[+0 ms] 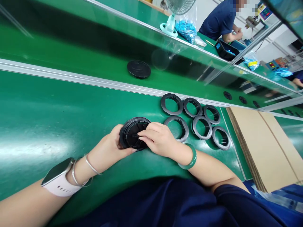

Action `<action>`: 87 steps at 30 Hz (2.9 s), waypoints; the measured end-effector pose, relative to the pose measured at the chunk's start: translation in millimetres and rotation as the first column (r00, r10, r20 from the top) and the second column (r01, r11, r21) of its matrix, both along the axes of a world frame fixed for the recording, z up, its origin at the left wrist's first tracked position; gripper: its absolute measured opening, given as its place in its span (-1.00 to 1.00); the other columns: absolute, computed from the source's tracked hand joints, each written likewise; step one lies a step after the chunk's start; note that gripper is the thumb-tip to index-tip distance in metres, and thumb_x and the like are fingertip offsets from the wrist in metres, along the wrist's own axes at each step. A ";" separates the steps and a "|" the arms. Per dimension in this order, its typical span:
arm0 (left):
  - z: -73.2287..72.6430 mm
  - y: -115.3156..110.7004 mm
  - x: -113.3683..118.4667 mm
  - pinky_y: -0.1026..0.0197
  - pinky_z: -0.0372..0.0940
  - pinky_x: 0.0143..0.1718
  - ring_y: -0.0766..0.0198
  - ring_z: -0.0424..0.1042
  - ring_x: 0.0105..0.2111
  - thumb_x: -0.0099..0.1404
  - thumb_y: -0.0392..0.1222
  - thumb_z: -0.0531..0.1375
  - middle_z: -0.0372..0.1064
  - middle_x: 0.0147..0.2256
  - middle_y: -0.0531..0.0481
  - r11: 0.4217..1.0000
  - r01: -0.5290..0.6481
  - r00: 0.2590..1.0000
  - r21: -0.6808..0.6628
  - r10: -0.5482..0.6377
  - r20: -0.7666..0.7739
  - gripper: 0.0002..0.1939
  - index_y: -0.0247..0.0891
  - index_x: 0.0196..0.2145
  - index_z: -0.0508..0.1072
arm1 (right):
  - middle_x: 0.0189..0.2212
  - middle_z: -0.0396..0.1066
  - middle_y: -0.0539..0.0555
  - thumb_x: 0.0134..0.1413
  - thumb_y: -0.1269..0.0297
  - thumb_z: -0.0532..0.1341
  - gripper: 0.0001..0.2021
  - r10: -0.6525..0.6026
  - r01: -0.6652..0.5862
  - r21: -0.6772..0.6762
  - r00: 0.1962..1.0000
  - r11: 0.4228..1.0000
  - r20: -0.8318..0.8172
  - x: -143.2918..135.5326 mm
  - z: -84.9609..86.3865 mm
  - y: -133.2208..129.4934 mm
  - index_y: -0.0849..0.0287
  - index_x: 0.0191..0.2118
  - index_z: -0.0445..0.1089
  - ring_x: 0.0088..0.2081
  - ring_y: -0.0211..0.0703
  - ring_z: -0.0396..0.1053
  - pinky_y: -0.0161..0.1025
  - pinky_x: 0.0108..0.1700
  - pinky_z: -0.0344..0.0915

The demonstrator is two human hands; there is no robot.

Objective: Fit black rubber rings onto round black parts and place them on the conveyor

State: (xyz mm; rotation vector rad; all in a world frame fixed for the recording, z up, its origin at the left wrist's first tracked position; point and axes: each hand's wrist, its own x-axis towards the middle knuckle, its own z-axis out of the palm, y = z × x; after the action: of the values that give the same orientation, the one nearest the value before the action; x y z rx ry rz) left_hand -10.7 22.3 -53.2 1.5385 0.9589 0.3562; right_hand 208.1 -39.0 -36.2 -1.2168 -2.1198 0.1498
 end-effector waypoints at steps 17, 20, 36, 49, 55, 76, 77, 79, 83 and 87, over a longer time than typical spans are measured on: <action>3.3 -0.6 -0.7 -0.08 0.50 -0.13 -0.09 0.55 -0.15 -0.03 0.13 0.41 0.48 -0.18 -0.11 1.000 0.001 0.999 -0.031 -0.002 -0.046 -0.28 -0.19 -0.03 0.23 | -0.40 0.31 0.09 0.38 0.43 0.11 -0.81 0.050 -0.055 0.040 0.990 0.998 0.130 -1.7 15.9 0.3 0.28 -0.23 0.46 -0.34 -0.13 0.23 -0.19 -0.22 0.32; 4.0 -0.8 -0.7 -0.12 0.50 -0.11 -0.11 0.55 -0.14 -0.03 0.15 0.41 0.48 -0.17 -0.13 1.000 0.010 0.999 -0.025 -0.011 -0.051 -0.27 -0.20 -0.02 0.23 | -0.38 0.33 0.10 0.37 0.41 0.13 -0.83 0.051 -0.055 0.030 0.994 0.998 0.097 -1.5 15.2 0.4 0.30 -0.21 0.47 -0.32 -0.13 0.26 -0.19 -0.18 0.33; 5.4 -0.8 -1.4 -0.10 0.49 -0.18 -0.11 0.54 -0.18 -0.02 0.15 0.40 0.47 -0.18 -0.13 0.999 0.038 0.996 0.003 -0.038 -0.079 -0.25 -0.22 0.00 0.20 | -0.35 0.40 0.11 0.33 0.37 0.17 -0.86 0.007 0.001 -0.070 0.993 0.998 0.116 -4.3 15.8 -2.1 0.26 -0.20 0.48 -0.30 -0.09 0.32 -0.18 -0.16 0.32; 3.5 -1.9 -3.9 -0.09 0.49 -0.18 -0.09 0.55 -0.18 0.03 0.16 0.41 0.47 -0.17 -0.11 0.996 0.067 0.994 0.066 -0.061 -0.094 -0.28 -0.21 0.01 0.23 | -0.32 0.40 0.10 0.32 0.34 0.21 -0.89 -0.016 0.033 -0.106 0.987 0.994 0.163 -4.9 16.0 -5.0 0.25 -0.18 0.48 -0.28 -0.09 0.33 -0.19 -0.20 0.30; 5.7 -2.3 -2.1 -0.05 0.49 -0.21 -0.04 0.53 -0.20 0.03 0.10 0.42 0.44 -0.17 -0.11 0.999 0.049 0.998 -0.009 -0.049 -0.035 -0.29 -0.22 -0.01 0.20 | -0.38 0.36 0.08 0.39 0.35 0.14 -0.80 0.050 -0.056 0.038 0.987 0.998 0.151 -0.5 13.7 -2.2 0.23 -0.22 0.50 -0.31 -0.13 0.28 -0.22 -0.22 0.26; 4.1 -2.1 -3.1 0.07 0.41 -0.26 0.03 0.49 -0.23 0.07 0.02 0.41 0.42 -0.20 -0.04 0.993 0.075 0.995 0.089 -0.068 -0.069 -0.35 -0.23 0.00 0.23 | -0.29 0.45 0.08 0.29 0.34 0.25 -0.92 0.037 -0.021 -0.158 0.995 0.987 0.098 -3.4 17.7 -3.8 0.20 -0.16 0.48 -0.26 -0.10 0.37 -0.17 -0.18 0.30; 5.5 -4.4 -3.3 0.10 0.39 -0.27 0.06 0.47 -0.25 0.07 -0.02 0.41 0.41 -0.21 -0.03 0.991 0.065 0.997 0.119 -0.058 -0.058 -0.39 -0.24 -0.02 0.24 | -0.30 0.44 0.09 0.29 0.36 0.23 -0.92 0.036 -0.024 -0.140 0.996 0.990 0.081 -5.7 17.6 -6.4 0.20 -0.16 0.47 -0.26 -0.09 0.37 -0.16 -0.19 0.30; 7.6 -9.0 -2.8 0.11 0.36 -0.18 0.07 0.45 -0.18 0.05 -0.11 0.43 0.43 -0.14 -0.06 0.992 0.039 0.999 0.121 -0.041 0.020 -0.37 -0.25 0.00 0.26 | -0.32 0.42 0.09 0.31 0.39 0.19 -0.91 0.015 -0.011 -0.096 0.999 0.995 0.047 -9.1 16.3 -10.9 0.18 -0.15 0.45 -0.27 -0.07 0.36 -0.14 -0.22 0.30; 2.6 -7.0 -0.7 0.15 0.36 -0.26 0.05 0.49 -0.20 -0.10 -0.22 0.47 0.49 -0.16 -0.10 0.999 -0.025 0.984 -0.029 0.029 0.178 -0.31 -0.25 -0.05 0.27 | -0.32 0.43 0.08 0.31 0.46 0.17 -0.84 0.021 -0.016 0.101 0.999 0.995 -0.044 -2.4 16.6 -9.0 0.15 -0.05 0.41 -0.31 -0.12 0.36 -0.18 -0.28 0.33; -3.5 8.1 -4.1 0.12 0.38 -0.28 0.05 0.54 -0.28 -0.11 -0.26 0.38 0.54 -0.27 -0.11 0.980 -0.177 0.939 -0.087 0.195 0.285 -0.37 -0.23 -0.11 0.19 | -0.36 0.41 0.06 0.30 0.39 0.21 -0.88 -0.026 0.037 0.173 0.997 0.984 -0.067 10.8 23.9 -6.4 0.10 -0.08 0.41 -0.35 -0.17 0.41 -0.27 -0.32 0.40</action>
State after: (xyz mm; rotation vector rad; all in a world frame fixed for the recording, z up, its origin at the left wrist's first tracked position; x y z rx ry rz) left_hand -14.8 30.3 -56.7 1.2989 0.8735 0.6650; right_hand 218.9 -45.4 -12.3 -1.1267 -2.0107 -0.0108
